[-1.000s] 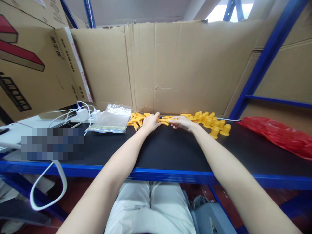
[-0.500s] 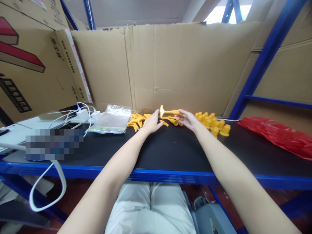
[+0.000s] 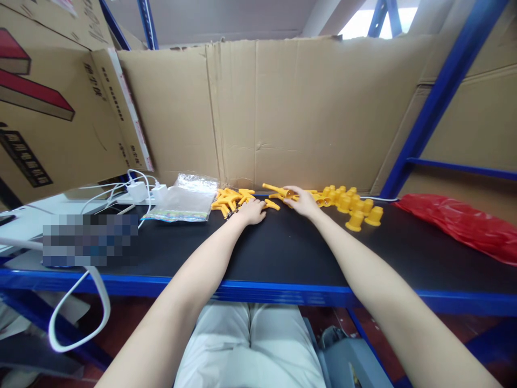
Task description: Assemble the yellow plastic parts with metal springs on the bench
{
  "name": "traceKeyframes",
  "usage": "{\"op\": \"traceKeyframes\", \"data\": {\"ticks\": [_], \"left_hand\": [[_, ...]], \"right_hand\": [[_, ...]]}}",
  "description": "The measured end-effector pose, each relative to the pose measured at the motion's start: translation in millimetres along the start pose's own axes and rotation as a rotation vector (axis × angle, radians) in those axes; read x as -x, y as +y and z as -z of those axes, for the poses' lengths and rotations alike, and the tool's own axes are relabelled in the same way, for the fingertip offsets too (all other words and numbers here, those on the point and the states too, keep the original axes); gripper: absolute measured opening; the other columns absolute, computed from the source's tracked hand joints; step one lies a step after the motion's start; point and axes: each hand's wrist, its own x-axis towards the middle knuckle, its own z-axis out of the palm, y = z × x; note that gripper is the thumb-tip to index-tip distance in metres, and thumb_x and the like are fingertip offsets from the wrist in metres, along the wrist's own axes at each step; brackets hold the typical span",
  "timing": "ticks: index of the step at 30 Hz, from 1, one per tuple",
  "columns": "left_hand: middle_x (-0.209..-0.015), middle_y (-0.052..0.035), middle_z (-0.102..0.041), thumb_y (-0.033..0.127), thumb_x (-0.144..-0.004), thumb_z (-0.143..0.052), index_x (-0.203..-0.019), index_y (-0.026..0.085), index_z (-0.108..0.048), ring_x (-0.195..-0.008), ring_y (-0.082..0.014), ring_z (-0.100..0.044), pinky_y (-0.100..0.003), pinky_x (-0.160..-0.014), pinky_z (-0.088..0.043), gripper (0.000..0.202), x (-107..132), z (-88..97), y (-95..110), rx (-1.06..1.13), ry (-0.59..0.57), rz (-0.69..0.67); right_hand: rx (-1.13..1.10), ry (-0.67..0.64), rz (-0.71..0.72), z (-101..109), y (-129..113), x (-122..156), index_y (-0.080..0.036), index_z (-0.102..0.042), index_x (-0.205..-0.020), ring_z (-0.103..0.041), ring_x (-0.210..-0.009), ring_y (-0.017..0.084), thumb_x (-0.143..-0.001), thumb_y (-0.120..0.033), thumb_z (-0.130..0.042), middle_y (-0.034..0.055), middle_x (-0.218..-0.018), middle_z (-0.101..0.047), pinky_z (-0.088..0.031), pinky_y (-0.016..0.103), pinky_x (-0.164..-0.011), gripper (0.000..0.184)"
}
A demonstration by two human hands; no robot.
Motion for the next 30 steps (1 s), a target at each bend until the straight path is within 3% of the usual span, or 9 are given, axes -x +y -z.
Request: {"op": "traceKeyframes", "data": {"ticks": [3,7,15,24,27,30], "left_hand": [[-0.123,-0.0104,-0.056,0.032,-0.085,-0.042,-0.122,0.019,-0.05,-0.119,-0.0257,-0.045,-0.041,-0.098,-0.038,0.04,0.3,0.5,0.5,0.003,0.006,-0.005],[-0.122,-0.0094,-0.056,0.031,-0.085,-0.042,-0.121,0.019,-0.049,-0.119,-0.0257,-0.045,-0.041,-0.099,-0.038,0.039,1.0,0.7,1.2,0.001,0.016,-0.018],[-0.117,-0.0094,-0.058,0.03,-0.084,-0.042,-0.113,0.021,-0.051,-0.115,-0.0255,-0.049,-0.041,-0.095,-0.04,0.032,2.6,3.0,3.7,0.018,0.014,0.002],[-0.107,-0.0102,-0.061,0.029,-0.086,-0.042,-0.099,0.019,-0.056,-0.107,-0.0246,-0.053,-0.039,-0.089,-0.043,0.021,4.6,5.9,7.5,0.001,0.037,0.008],[-0.109,-0.0108,-0.06,0.029,-0.086,-0.042,-0.099,0.018,-0.056,-0.108,-0.0251,-0.052,-0.039,-0.09,-0.043,0.022,3.8,5.2,7.3,-0.007,0.034,0.006],[-0.11,-0.0113,-0.06,0.029,-0.087,-0.041,-0.1,0.017,-0.057,-0.109,-0.0261,-0.052,-0.04,-0.09,-0.042,0.023,3.1,4.2,6.9,-0.009,0.028,0.009]], "right_hand": [[0.337,-0.138,0.12,-7.7,1.4,4.9,-0.022,-0.06,-0.116,-0.053,-0.115,0.023,-0.077,-0.013,-0.057,0.0074,-0.122,-0.06,-0.029,0.046,-0.105,0.041],[0.564,-0.207,0.095,-15.8,2.0,8.2,-0.023,-0.056,-0.124,-0.049,-0.119,0.025,-0.081,-0.013,-0.054,0.0095,-0.127,-0.057,-0.023,0.05,-0.107,0.044],[0.666,-0.299,0.014,-12.3,2.5,8.2,-0.025,-0.048,-0.132,-0.043,-0.124,0.031,-0.087,-0.034,-0.051,0.0111,-0.136,-0.049,-0.03,0.053,-0.099,0.046],[0.721,-0.21,-0.076,-24.5,-8.9,10.8,-0.024,-0.052,-0.127,-0.045,-0.12,0.032,-0.089,-0.033,-0.048,0.0126,-0.132,-0.052,-0.028,0.054,-0.097,0.039],[0.756,-0.191,-0.124,-27.8,-11.2,10.7,-0.02,-0.049,-0.13,-0.044,-0.121,0.03,-0.09,-0.032,-0.046,0.0124,-0.132,-0.052,-0.027,0.054,-0.1,0.042],[0.736,-0.241,-0.152,-24.2,-10.8,9.4,-0.019,-0.04,-0.137,-0.038,-0.129,0.027,-0.09,-0.031,-0.046,0.0109,-0.14,-0.044,-0.018,0.057,-0.106,0.049]]}}
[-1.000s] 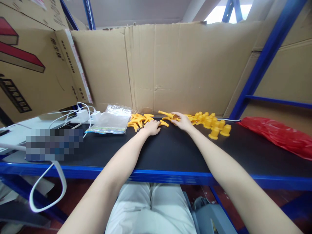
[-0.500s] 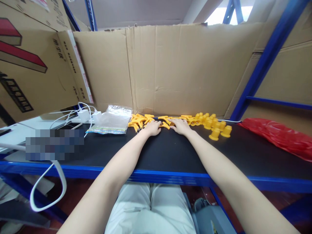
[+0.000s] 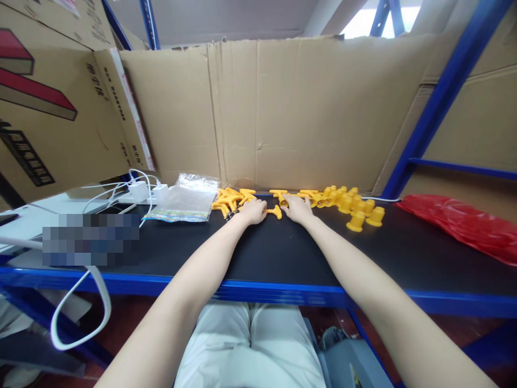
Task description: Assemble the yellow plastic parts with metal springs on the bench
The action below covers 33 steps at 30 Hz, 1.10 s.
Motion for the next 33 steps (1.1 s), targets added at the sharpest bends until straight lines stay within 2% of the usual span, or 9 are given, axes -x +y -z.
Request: {"op": "traceKeyframes", "data": {"ticks": [3,6,9,11,15,17,21,27,33], "left_hand": [[-0.111,-0.0114,-0.06,0.029,-0.087,-0.041,-0.1,0.017,-0.057,-0.109,-0.0267,-0.051,-0.041,-0.09,-0.042,0.024,-0.6,-0.7,-0.9,-0.001,-0.006,-0.005],[-0.112,-0.0116,-0.06,0.029,-0.087,-0.041,-0.099,0.017,-0.057,-0.11,-0.0264,-0.051,-0.04,-0.09,-0.042,0.023,-1.3,-1.3,-2.0,0.002,-0.006,-0.019],[-0.112,-0.0122,-0.059,0.029,-0.088,-0.041,-0.097,0.016,-0.057,-0.11,-0.0268,-0.05,-0.041,-0.089,-0.042,0.023,-2.1,-2.4,-2.4,0.005,-0.008,-0.016],[-0.112,-0.0131,-0.059,0.029,-0.088,-0.041,-0.097,0.016,-0.057,-0.111,-0.0275,-0.05,-0.042,-0.09,-0.042,0.022,-2.7,-3.1,-2.3,0.004,-0.004,0.001],[-0.106,-0.0135,-0.061,0.019,-0.087,-0.039,-0.099,0.015,-0.054,-0.106,-0.0271,-0.054,-0.043,-0.089,-0.041,0.02,-3.5,-2.7,-1.8,0.011,0.02,0.05],[-0.103,-0.0128,-0.062,0.018,-0.086,-0.04,-0.1,0.015,-0.054,-0.102,-0.0266,-0.056,-0.042,-0.088,-0.041,0.02,-3.6,-2.1,-1.6,0.024,0.031,0.062],[-0.107,-0.0126,-0.062,0.03,-0.088,-0.043,-0.099,0.016,-0.055,-0.106,-0.0277,-0.054,-0.044,-0.09,-0.039,0.022,-3.2,-2.8,-1.3,0.032,0.034,0.032],[-0.11,-0.0113,-0.061,0.027,-0.089,-0.043,-0.093,0.016,-0.057,-0.109,-0.0274,-0.052,-0.048,-0.093,-0.037,0.019,-3.6,-5.9,-0.7,0.025,0.017,-0.023],[-0.106,-0.0125,-0.062,0.021,-0.09,-0.038,-0.098,0.016,-0.052,-0.105,-0.0259,-0.055,-0.046,-0.094,-0.036,0.018,-5.9,-5.0,-1.5,0.046,0.068,0.008]], "right_hand": [[-0.036,-0.088,0.008,3.6,10.1,-1.4,-0.02,-0.035,-0.139,-0.03,-0.134,0.026,-0.088,-0.024,-0.047,0.0096,-0.146,-0.034,-0.007,0.06,-0.108,0.052],[-0.054,-0.111,0.025,5.1,21.9,-3.1,-0.02,-0.043,-0.134,-0.034,-0.132,0.026,-0.088,-0.015,-0.042,0.0099,-0.144,-0.039,-0.006,0.062,-0.107,0.046],[-0.044,-0.081,0.049,5.5,27.4,-4.3,-0.018,-0.053,-0.124,-0.046,-0.123,0.025,-0.09,-0.013,-0.039,0.0111,-0.13,-0.054,-0.011,0.057,-0.108,0.038],[-0.014,-0.055,0.066,6.1,26.2,-4.6,-0.016,-0.057,-0.119,-0.052,-0.117,0.024,-0.09,-0.014,-0.04,0.0118,-0.123,-0.06,-0.02,0.048,-0.107,0.034],[0.068,-0.01,0.049,7.1,17.7,-4.7,-0.014,-0.062,-0.11,-0.058,-0.105,0.023,-0.09,-0.018,-0.041,0.0132,-0.112,-0.065,-0.036,0.034,-0.093,0.029],[0.108,0.0,0.023,6.2,13.9,-4.8,-0.013,-0.062,-0.106,-0.059,-0.101,0.023,-0.09,-0.018,-0.041,0.0141,-0.107,-0.066,-0.035,0.034,-0.091,0.028],[0.173,0.059,-0.037,1.6,12.5,-4.6,-0.01,-0.063,-0.103,-0.057,-0.103,0.025,-0.089,-0.018,-0.042,0.0157,-0.102,-0.067,-0.028,0.041,-0.097,0.027],[0.123,0.091,-0.117,-0.6,17.3,-2.8,-0.014,-0.059,-0.113,-0.051,-0.112,0.027,-0.089,-0.024,-0.043,0.0143,-0.116,-0.062,-0.022,0.052,-0.101,0.031],[0.076,0.088,-0.171,15.5,19.7,-1.2,-0.016,-0.051,-0.126,-0.038,-0.126,0.027,-0.086,-0.028,-0.045,0.0134,-0.14,-0.043,-0.016,0.056,-0.105,0.041]]}}
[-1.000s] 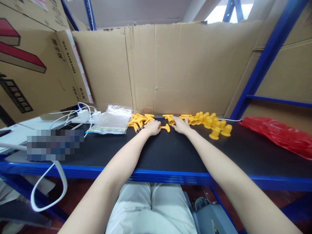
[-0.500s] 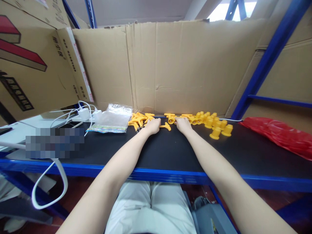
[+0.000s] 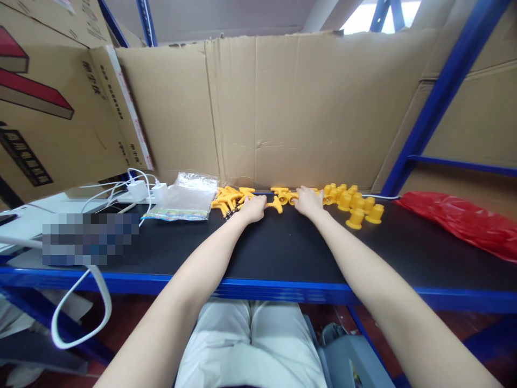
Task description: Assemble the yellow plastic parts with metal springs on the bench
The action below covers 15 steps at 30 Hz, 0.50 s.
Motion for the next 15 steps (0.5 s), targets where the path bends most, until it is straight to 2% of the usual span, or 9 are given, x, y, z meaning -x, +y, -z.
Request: {"op": "traceKeyframes", "data": {"ticks": [4,10,15], "left_hand": [[-0.1,-0.0112,-0.063,0.022,-0.091,-0.034,-0.1,0.017,-0.048,-0.098,-0.024,-0.058,-0.042,-0.092,-0.037,0.017,-0.2,3.2,0.6,0.058,0.059,0.025],[-0.104,-0.0121,-0.061,0.024,-0.092,-0.032,-0.1,0.019,-0.043,-0.096,-0.0249,-0.059,-0.041,-0.088,-0.039,0.015,1.6,7.6,3.8,0.15,0.12,0.081],[-0.097,-0.0111,-0.062,0.026,-0.092,-0.034,-0.101,0.02,-0.041,-0.09,-0.0235,-0.061,-0.038,-0.082,-0.043,0.013,-4.6,4.3,-0.1,0.338,0.174,0.172]], "right_hand": [[-0.015,-0.045,-0.106,14.5,9.9,-0.4,-0.015,-0.047,-0.13,-0.03,-0.131,0.027,-0.085,-0.03,-0.047,0.0133,-0.145,-0.035,-0.015,0.056,-0.106,0.047],[-0.039,-0.089,-0.312,25.3,29.2,-1.8,-0.011,-0.042,-0.134,-0.021,-0.134,0.034,-0.085,-0.035,-0.047,0.0188,-0.147,-0.026,-0.015,0.061,-0.104,0.055],[0.011,-0.03,-0.374,21.4,44.1,-8.7,-0.01,-0.047,-0.129,-0.03,-0.129,0.038,-0.08,-0.034,-0.055,0.0237,-0.139,-0.036,-0.021,0.066,-0.097,0.056]]}}
